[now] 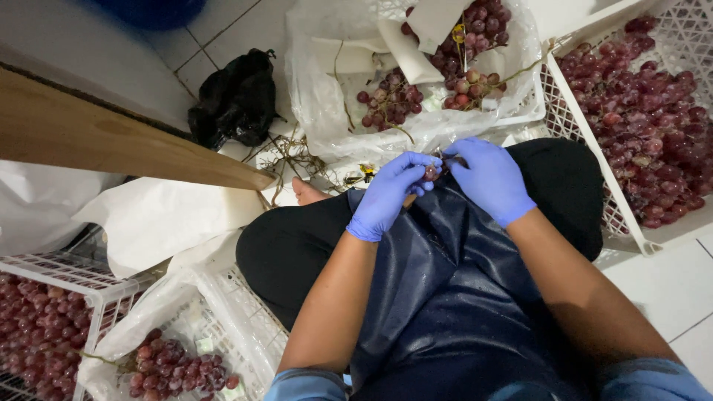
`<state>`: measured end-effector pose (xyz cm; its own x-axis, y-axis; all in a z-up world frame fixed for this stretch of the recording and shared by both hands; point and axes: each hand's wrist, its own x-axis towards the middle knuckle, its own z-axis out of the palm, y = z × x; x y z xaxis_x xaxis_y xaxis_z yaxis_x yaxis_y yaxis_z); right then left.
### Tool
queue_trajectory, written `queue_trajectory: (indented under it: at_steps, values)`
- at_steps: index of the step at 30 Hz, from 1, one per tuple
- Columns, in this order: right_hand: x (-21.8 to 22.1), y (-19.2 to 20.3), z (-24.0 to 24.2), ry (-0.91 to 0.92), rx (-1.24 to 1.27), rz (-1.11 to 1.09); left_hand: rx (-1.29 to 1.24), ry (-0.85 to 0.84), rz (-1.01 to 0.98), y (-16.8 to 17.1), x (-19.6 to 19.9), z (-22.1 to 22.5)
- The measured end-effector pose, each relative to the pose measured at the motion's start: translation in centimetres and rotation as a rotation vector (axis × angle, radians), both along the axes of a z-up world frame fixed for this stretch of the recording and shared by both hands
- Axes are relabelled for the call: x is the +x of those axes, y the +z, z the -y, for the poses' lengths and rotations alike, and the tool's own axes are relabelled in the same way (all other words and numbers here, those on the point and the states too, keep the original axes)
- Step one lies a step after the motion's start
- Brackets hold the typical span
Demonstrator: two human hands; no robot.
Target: Sorting red grapes by removing them from stems and placing them into containers for packaging.
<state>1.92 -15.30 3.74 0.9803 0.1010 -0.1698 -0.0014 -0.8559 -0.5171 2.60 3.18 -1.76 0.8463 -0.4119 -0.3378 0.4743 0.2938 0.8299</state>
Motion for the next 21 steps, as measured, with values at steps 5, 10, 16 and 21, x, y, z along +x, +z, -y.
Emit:
queue_trajectory:
  at_steps: [5,10,16,21]
  values:
    - [-2.6,3.3,-1.1,-0.111,0.364,0.132,0.012,-0.017,0.071,0.0,-0.3,0.5]
    - [-3.7,5.0,-1.9,-0.009,0.286,0.205,0.048,-0.025,0.082,-1.6,-0.7,0.8]
    - [-4.3,5.4,0.1,0.092,0.033,0.209,0.008,-0.082,0.065,-0.5,-1.4,1.5]
    - [-4.3,4.7,9.9,-0.186,-0.319,0.395,0.570,-0.078,0.504,6.0,3.1,-0.5]
